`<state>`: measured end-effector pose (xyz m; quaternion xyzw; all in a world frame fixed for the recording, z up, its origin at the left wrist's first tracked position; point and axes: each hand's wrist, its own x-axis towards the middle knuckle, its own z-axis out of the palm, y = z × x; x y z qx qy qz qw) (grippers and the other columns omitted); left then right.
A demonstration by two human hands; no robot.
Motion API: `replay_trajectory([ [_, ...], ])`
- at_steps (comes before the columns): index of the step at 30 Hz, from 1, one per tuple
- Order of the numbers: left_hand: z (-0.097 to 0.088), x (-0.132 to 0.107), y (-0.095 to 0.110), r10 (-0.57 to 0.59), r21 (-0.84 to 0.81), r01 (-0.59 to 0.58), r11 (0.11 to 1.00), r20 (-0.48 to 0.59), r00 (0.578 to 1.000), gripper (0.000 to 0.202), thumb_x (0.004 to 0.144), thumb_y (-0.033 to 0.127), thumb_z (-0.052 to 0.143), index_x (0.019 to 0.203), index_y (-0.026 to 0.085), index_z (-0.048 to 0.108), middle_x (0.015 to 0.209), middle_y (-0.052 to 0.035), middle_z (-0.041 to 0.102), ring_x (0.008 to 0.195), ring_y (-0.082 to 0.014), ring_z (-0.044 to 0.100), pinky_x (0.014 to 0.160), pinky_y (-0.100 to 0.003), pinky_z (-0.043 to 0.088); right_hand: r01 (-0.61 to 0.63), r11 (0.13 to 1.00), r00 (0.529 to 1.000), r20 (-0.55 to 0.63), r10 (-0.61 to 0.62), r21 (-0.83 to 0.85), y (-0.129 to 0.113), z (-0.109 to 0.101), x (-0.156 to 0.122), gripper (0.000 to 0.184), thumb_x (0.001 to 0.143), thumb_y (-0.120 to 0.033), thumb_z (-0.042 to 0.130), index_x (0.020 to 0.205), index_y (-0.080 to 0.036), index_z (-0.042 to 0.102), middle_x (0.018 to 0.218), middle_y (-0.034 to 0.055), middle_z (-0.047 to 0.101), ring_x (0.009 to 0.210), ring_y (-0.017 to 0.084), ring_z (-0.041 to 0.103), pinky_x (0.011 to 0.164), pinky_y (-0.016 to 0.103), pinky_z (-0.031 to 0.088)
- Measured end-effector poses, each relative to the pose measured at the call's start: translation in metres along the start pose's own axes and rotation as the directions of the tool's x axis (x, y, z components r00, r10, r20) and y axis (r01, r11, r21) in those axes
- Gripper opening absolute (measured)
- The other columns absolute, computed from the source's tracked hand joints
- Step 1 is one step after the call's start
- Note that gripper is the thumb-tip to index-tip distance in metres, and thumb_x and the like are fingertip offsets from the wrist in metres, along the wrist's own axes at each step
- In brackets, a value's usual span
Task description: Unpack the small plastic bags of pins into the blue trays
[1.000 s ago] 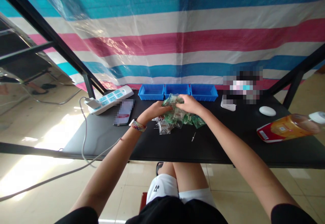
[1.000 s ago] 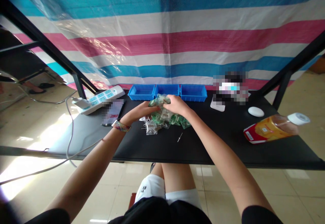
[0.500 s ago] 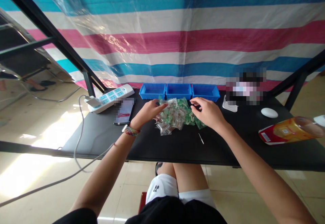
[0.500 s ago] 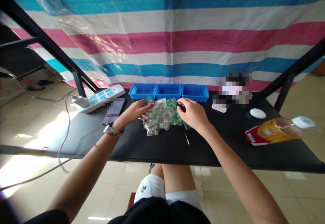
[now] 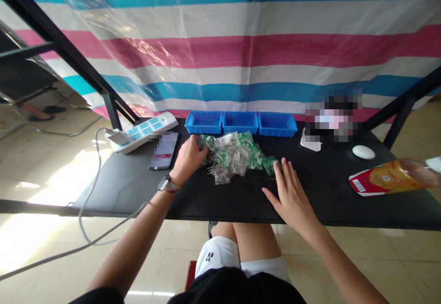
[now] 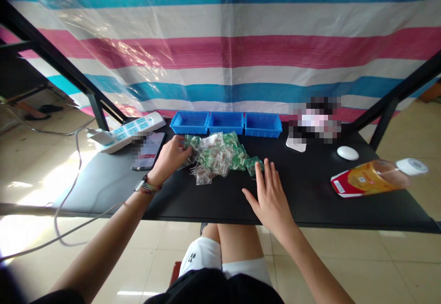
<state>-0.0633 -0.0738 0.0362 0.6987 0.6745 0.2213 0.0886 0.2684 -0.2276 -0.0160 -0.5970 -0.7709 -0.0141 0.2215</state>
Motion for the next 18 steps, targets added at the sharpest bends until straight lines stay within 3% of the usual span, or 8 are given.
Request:
replay_trajectory([
  [2,0.003,-0.004,0.001,-0.011,0.022,0.011,1.0,-0.023,1.0,0.047,0.089,0.033,0.068,0.132,0.015,0.061,0.107,-0.0127,0.071,0.096,-0.0298,0.071,0.086,-0.038,0.056,0.006,1.0,1.0,0.024,-0.006,-0.029,0.0,0.004,0.002,0.093,0.108,-0.056,0.05,0.176,-0.022,-0.004,0.182,0.0183,0.003,0.165,0.049,0.022,0.126,0.071,0.037],
  [5,0.004,-0.01,0.005,-0.021,0.072,0.024,0.997,-0.04,0.999,0.05,0.091,0.039,0.07,0.134,0.017,0.062,0.12,-0.0169,0.064,0.099,-0.0321,0.069,0.089,-0.043,0.057,0.0,0.999,0.999,0.039,0.001,-0.038,0.0,0.008,0.01,0.094,0.109,-0.058,0.046,0.175,-0.022,-0.011,0.181,0.019,-0.001,0.165,0.048,0.02,0.126,0.07,0.036],
  [9,0.006,-0.015,0.003,0.101,0.117,-0.091,0.989,-0.079,0.992,0.048,0.101,0.046,0.058,0.14,0.019,0.065,0.135,-0.0199,0.061,0.128,-0.0385,0.058,0.112,-0.053,0.048,-0.024,0.999,0.999,0.036,0.024,-0.024,-0.001,0.019,0.027,0.094,0.11,-0.06,0.044,0.175,-0.02,-0.011,0.181,0.0208,0.001,0.166,0.046,0.02,0.128,0.067,0.035],
  [14,0.013,-0.023,-0.002,0.21,0.018,-0.213,0.977,0.123,0.97,0.066,0.108,0.061,0.041,0.167,0.031,0.043,0.17,-0.0123,0.042,0.157,-0.041,0.032,0.126,-0.062,0.029,-0.033,0.999,0.998,0.051,0.031,0.04,-0.002,0.034,0.061,0.094,0.108,-0.063,0.045,0.176,-0.018,-0.001,0.181,0.0218,0.002,0.168,0.044,0.013,0.13,0.067,0.029],
  [18,0.017,-0.032,0.002,0.299,-0.064,-0.292,0.954,0.199,0.933,0.076,0.109,0.065,0.037,0.174,0.028,0.026,0.177,-0.0125,0.033,0.163,-0.0403,0.024,0.131,-0.063,0.018,0.028,0.982,0.99,0.131,-0.053,0.184,0.001,0.035,0.094,0.096,0.105,-0.067,0.048,0.176,-0.017,0.009,0.181,0.023,0.011,0.168,0.04,0.014,0.132,0.066,0.023],
])
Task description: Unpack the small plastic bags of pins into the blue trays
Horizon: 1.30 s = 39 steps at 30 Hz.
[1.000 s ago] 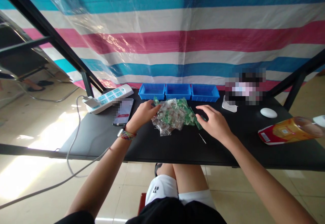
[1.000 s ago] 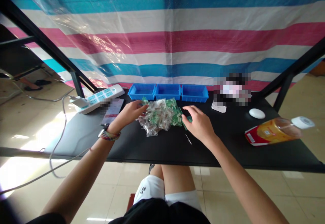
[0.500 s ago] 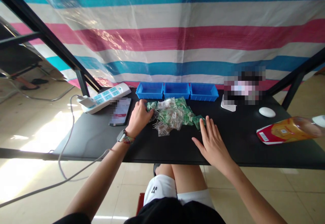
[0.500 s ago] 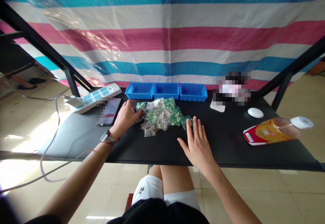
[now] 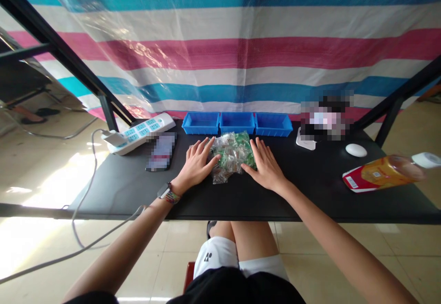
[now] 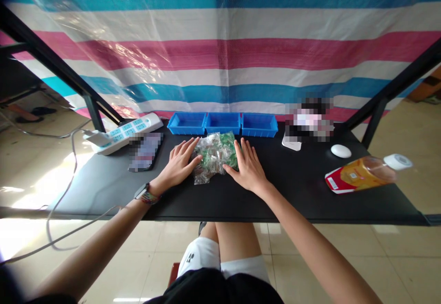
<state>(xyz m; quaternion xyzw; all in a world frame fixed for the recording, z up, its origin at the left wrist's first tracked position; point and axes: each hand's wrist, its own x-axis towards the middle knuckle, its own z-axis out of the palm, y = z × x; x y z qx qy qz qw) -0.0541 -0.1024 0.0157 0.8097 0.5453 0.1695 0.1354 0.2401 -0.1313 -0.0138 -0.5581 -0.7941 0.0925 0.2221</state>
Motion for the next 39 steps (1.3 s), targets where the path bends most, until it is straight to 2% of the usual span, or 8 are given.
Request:
replay_trajectory([
  [5,0.009,-0.006,0.011,0.108,-0.016,-0.108,0.994,-0.016,0.994,0.095,0.101,0.075,0.049,0.175,0.023,0.019,0.176,-0.0169,0.033,0.161,-0.042,0.028,0.13,-0.061,0.023,0.052,0.987,0.996,0.063,-0.063,0.154,0.003,-0.007,0.028,0.088,0.104,-0.064,0.052,0.174,-0.022,0.021,0.18,0.0194,0.023,0.168,0.033,0.024,0.134,0.062,0.021],
  [10,0.019,-0.014,0.02,0.19,0.013,-0.19,0.982,-0.027,0.981,0.111,0.093,0.083,0.058,0.175,0.022,0.015,0.174,-0.0201,0.034,0.16,-0.0433,0.031,0.129,-0.06,0.026,0.07,0.986,0.996,0.043,-0.078,0.154,0.002,-0.003,0.036,0.081,0.1,-0.059,0.059,0.167,-0.018,0.037,0.173,0.02,0.04,0.162,0.034,0.037,0.133,0.062,0.021],
  [15,0.027,-0.018,0.029,0.195,0.05,-0.192,0.98,-0.061,0.979,0.111,0.091,0.084,0.059,0.173,0.02,0.021,0.171,-0.0239,0.037,0.158,-0.0447,0.035,0.128,-0.063,0.027,0.13,0.984,0.991,0.023,-0.134,0.119,-0.001,0.0,0.033,0.073,0.1,-0.054,0.062,0.158,-0.013,0.049,0.165,0.021,0.051,0.158,0.037,0.042,0.133,0.062,0.022],
  [26,0.025,-0.034,0.043,0.188,0.02,-0.187,0.982,-0.043,0.981,0.104,0.092,0.079,0.063,0.171,0.022,0.027,0.17,-0.023,0.038,0.158,-0.0442,0.036,0.129,-0.064,0.029,0.191,0.972,0.981,-0.012,-0.191,0.14,-0.019,-0.004,0.005,0.056,0.106,-0.048,0.051,0.152,-0.016,0.054,0.152,0.0199,0.058,0.148,0.037,0.052,0.131,0.061,0.033],
  [31,0.027,-0.038,0.047,0.179,0.015,-0.179,0.984,-0.051,0.982,0.102,0.093,0.079,0.062,0.171,0.023,0.028,0.171,-0.0225,0.037,0.158,-0.0435,0.035,0.128,-0.064,0.029,0.131,0.952,0.989,-0.097,-0.108,0.278,-0.019,-0.008,0.001,0.049,0.105,-0.051,0.053,0.143,-0.02,0.06,0.137,0.0179,0.062,0.135,0.034,0.06,0.12,0.054,0.049],
  [35,0.025,-0.042,0.048,0.159,0.028,-0.157,0.987,-0.059,0.986,0.106,0.092,0.082,0.06,0.173,0.023,0.024,0.175,-0.0227,0.03,0.162,-0.0457,0.027,0.129,-0.066,0.026,0.104,0.95,0.969,-0.244,-0.03,0.295,-0.017,-0.017,0.016,0.054,0.105,-0.052,0.053,0.145,-0.017,0.059,0.146,0.0208,0.058,0.143,0.034,0.055,0.124,0.053,0.044],
  [37,0.022,-0.045,0.05,0.165,0.043,-0.163,0.986,-0.049,0.985,0.108,0.092,0.083,0.059,0.175,0.025,0.02,0.178,-0.021,0.026,0.164,-0.0471,0.022,0.129,-0.067,0.023,0.151,0.947,0.976,-0.192,-0.099,0.283,-0.017,-0.021,0.032,0.053,0.106,-0.05,0.052,0.149,-0.019,0.058,0.154,0.0188,0.056,0.148,0.033,0.051,0.127,0.053,0.041],
  [39,0.019,-0.048,0.053,0.186,0.058,-0.184,0.981,-0.037,0.982,0.11,0.09,0.085,0.059,0.175,0.028,0.019,0.179,-0.019,0.023,0.165,-0.048,0.018,0.13,-0.068,0.02,0.215,0.924,0.977,-0.07,-0.203,0.316,-0.019,-0.02,0.05,0.053,0.107,-0.047,0.049,0.153,-0.022,0.057,0.158,0.0151,0.057,0.151,0.03,0.051,0.129,0.051,0.04],
])
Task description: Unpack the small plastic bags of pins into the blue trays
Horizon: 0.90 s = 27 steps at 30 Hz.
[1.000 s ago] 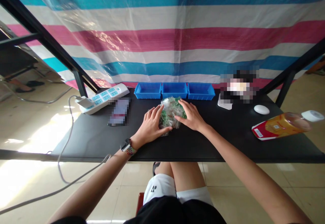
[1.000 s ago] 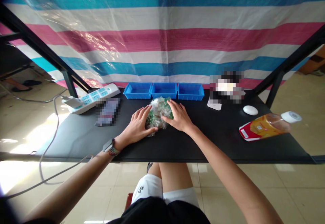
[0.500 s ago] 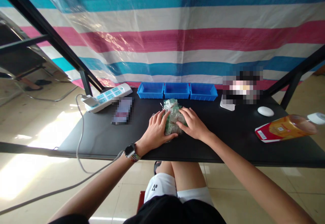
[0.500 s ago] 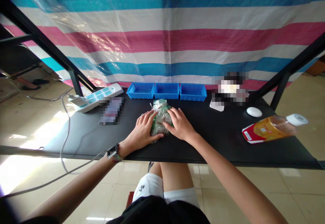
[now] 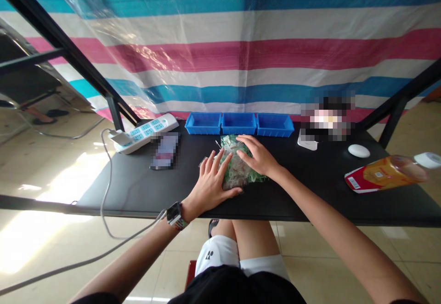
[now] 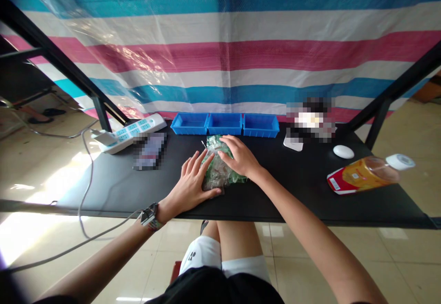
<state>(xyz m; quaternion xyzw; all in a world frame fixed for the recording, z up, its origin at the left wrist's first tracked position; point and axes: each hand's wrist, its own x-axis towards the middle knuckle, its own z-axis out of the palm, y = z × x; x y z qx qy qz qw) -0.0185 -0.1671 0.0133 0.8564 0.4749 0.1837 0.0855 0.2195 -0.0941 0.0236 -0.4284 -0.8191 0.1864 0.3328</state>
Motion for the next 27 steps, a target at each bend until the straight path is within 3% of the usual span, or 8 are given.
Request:
replay_trajectory([
  [3,0.001,-0.003,0.005,0.026,0.02,-0.026,0.999,0.011,1.0,0.112,0.087,0.086,0.063,0.174,0.028,0.024,0.179,-0.0189,0.024,0.165,-0.0495,0.017,0.13,-0.069,0.02,0.044,0.999,0.988,0.149,-0.048,0.031,0.007,0.012,0.025,0.058,0.107,-0.049,0.049,0.158,-0.022,0.055,0.167,0.0139,0.051,0.157,0.03,0.045,0.131,0.052,0.036],
  [7,0.012,-0.003,0.008,0.006,0.044,-0.005,0.999,-0.008,1.0,0.107,0.088,0.08,0.067,0.17,0.023,0.03,0.175,-0.0237,0.03,0.163,-0.0499,0.023,0.128,-0.071,0.024,0.043,0.999,0.971,0.237,-0.036,-0.025,0.013,0.031,0.045,0.058,0.107,-0.05,0.053,0.154,-0.016,0.059,0.165,0.0169,0.052,0.157,0.033,0.045,0.131,0.053,0.033],
  [11,0.02,0.0,0.011,-0.025,0.035,0.027,0.999,-0.051,0.998,0.095,0.093,0.073,0.067,0.166,0.021,0.036,0.173,-0.0246,0.034,0.161,-0.0483,0.03,0.128,-0.07,0.027,0.102,0.994,0.965,0.248,-0.091,-0.032,0.007,0.03,0.046,0.043,0.109,-0.044,0.053,0.138,-0.017,0.07,0.146,0.0127,0.069,0.138,0.029,0.06,0.122,0.048,0.04],
  [15,0.022,0.003,0.016,-0.023,0.033,0.025,0.999,-0.052,0.998,0.09,0.094,0.07,0.067,0.163,0.02,0.039,0.173,-0.0246,0.034,0.161,-0.048,0.029,0.128,-0.069,0.027,0.088,0.995,0.972,0.223,-0.073,-0.056,-0.001,0.02,0.04,0.036,0.109,-0.037,0.052,0.127,-0.018,0.075,0.132,0.0111,0.074,0.125,0.028,0.063,0.115,0.047,0.045],
  [19,0.021,0.005,0.018,-0.019,0.041,0.021,0.999,-0.041,0.999,0.089,0.095,0.071,0.065,0.162,0.018,0.04,0.172,-0.0264,0.034,0.161,-0.0488,0.029,0.128,-0.07,0.027,0.073,0.991,0.981,0.189,-0.05,-0.116,-0.002,0.017,0.041,0.04,0.109,-0.036,0.053,0.14,-0.019,0.072,0.148,0.0132,0.067,0.135,0.031,0.059,0.12,0.05,0.041],
  [22,0.021,0.006,0.019,-0.017,0.044,0.019,0.999,-0.038,0.999,0.088,0.095,0.072,0.064,0.161,0.018,0.041,0.17,-0.0263,0.036,0.161,-0.0481,0.03,0.128,-0.069,0.027,0.082,0.988,0.973,0.227,-0.051,-0.13,-0.001,0.021,0.05,0.046,0.108,-0.04,0.055,0.147,-0.019,0.068,0.16,0.0136,0.059,0.148,0.033,0.05,0.126,0.053,0.035],
  [27,0.021,0.007,0.019,-0.011,0.054,0.013,0.998,-0.035,0.999,0.092,0.094,0.072,0.065,0.161,0.014,0.041,0.168,-0.0295,0.038,0.161,-0.049,0.029,0.129,-0.068,0.028,0.095,0.992,0.942,0.328,-0.062,-0.084,0.0,0.03,0.064,0.042,0.107,-0.039,0.059,0.142,-0.02,0.071,0.151,0.012,0.068,0.145,0.031,0.056,0.123,0.05,0.038],
])
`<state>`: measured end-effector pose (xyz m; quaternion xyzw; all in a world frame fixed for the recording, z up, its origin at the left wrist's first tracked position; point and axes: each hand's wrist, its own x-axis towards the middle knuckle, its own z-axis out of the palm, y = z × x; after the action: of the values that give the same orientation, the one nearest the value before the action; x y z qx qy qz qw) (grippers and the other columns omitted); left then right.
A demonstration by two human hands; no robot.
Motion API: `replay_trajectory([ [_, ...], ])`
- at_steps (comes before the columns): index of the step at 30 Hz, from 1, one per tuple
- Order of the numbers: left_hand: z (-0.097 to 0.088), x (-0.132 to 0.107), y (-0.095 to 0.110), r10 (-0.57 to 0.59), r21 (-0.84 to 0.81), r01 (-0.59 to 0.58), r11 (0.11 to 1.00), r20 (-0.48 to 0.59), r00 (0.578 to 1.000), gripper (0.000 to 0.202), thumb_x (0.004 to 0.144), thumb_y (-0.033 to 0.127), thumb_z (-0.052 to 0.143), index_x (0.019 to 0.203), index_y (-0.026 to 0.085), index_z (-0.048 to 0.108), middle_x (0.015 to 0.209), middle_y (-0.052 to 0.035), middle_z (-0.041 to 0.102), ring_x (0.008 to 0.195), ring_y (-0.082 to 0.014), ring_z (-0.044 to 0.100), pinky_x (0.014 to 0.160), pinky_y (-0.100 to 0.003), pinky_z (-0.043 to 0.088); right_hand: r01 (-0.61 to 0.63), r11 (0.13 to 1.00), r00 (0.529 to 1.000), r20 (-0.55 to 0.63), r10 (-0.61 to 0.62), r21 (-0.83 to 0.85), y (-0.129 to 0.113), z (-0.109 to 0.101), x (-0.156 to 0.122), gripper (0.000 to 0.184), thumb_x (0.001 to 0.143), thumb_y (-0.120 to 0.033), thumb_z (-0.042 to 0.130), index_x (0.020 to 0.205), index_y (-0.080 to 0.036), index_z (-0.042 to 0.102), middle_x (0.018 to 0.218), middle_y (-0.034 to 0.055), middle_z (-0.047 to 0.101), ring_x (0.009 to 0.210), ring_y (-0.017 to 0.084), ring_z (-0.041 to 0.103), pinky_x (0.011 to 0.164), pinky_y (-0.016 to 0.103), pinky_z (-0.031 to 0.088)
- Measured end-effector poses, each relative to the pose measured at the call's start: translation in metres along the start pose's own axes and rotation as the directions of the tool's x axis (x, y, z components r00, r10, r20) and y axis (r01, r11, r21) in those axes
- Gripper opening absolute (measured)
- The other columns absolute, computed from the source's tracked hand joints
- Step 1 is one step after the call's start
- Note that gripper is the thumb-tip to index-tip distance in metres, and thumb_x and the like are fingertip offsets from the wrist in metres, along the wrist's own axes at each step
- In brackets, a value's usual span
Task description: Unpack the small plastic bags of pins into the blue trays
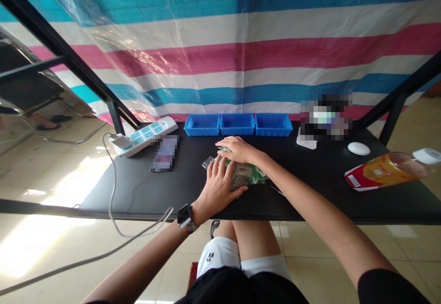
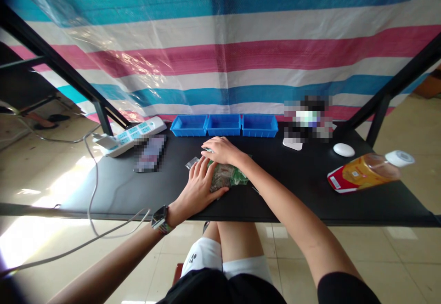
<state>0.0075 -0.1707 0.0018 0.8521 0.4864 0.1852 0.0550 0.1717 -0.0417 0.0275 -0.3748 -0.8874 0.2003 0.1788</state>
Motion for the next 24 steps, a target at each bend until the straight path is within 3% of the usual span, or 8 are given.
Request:
replay_trajectory([
  [6,0.0,0.002,0.003,0.004,0.049,-0.003,0.999,-0.003,1.0,0.086,0.097,0.069,0.064,0.159,0.014,0.042,0.167,-0.0281,0.04,0.16,-0.0475,0.032,0.128,-0.068,0.029,0.087,0.992,0.995,-0.051,-0.082,0.094,0.002,0.003,-0.003,0.031,0.108,-0.027,0.053,0.122,-0.02,0.08,0.13,0.0101,0.079,0.126,0.028,0.069,0.114,0.046,0.047],
  [12,0.001,0.006,0.007,-0.01,0.025,0.011,1.0,-0.018,1.0,0.082,0.098,0.067,0.063,0.163,0.021,0.04,0.173,-0.0233,0.034,0.161,-0.0469,0.03,0.127,-0.068,0.03,0.048,0.964,0.95,-0.31,0.037,0.261,0.002,-0.017,-0.031,0.034,0.107,-0.029,0.05,0.129,-0.02,0.075,0.139,0.0127,0.073,0.133,0.028,0.066,0.119,0.045,0.047],
  [14,0.001,0.008,0.008,-0.019,0.007,0.019,1.0,-0.024,1.0,0.083,0.098,0.066,0.064,0.164,0.022,0.04,0.174,-0.0227,0.032,0.161,-0.0468,0.03,0.127,-0.069,0.029,0.035,0.962,0.913,-0.4,0.08,0.272,-0.004,-0.028,-0.053,0.029,0.106,-0.029,0.051,0.123,-0.022,0.074,0.133,0.0111,0.074,0.126,0.027,0.069,0.112,0.042,0.051],
  [17,0.002,0.009,0.009,-0.038,-0.012,0.038,0.999,-0.031,0.999,0.082,0.099,0.065,0.064,0.163,0.02,0.04,0.175,-0.0231,0.03,0.162,-0.0472,0.028,0.129,-0.069,0.026,-0.073,0.97,0.855,-0.486,0.181,0.233,-0.017,-0.041,-0.099,0.015,0.101,-0.025,0.057,0.107,-0.022,0.071,0.105,0.0079,0.074,0.096,0.023,0.072,0.09,0.036,0.057],
  [20,0.0,0.01,0.011,-0.048,-0.04,0.047,0.998,-0.041,0.998,0.08,0.099,0.064,0.064,0.162,0.02,0.042,0.175,-0.0223,0.03,0.164,-0.0465,0.024,0.13,-0.07,0.023,-0.224,0.948,0.839,-0.451,0.305,0.225,-0.028,-0.044,-0.152,0.004,0.097,-0.024,0.063,0.094,-0.023,0.064,0.089,0.0037,0.067,0.076,0.019,0.065,0.071,0.031,0.053],
  [24,-0.003,0.013,0.011,-0.079,-0.103,0.071,0.992,-0.072,0.994,0.078,0.098,0.065,0.065,0.16,0.023,0.042,0.174,-0.0203,0.031,0.166,-0.0447,0.018,0.131,-0.07,0.018,-0.383,0.913,0.845,-0.346,0.408,0.143,-0.037,-0.035,-0.209,0.006,0.092,-0.026,0.068,0.097,-0.025,0.064,0.087,0.0021,0.064,0.074,0.019,0.063,0.067,0.031,0.052],
])
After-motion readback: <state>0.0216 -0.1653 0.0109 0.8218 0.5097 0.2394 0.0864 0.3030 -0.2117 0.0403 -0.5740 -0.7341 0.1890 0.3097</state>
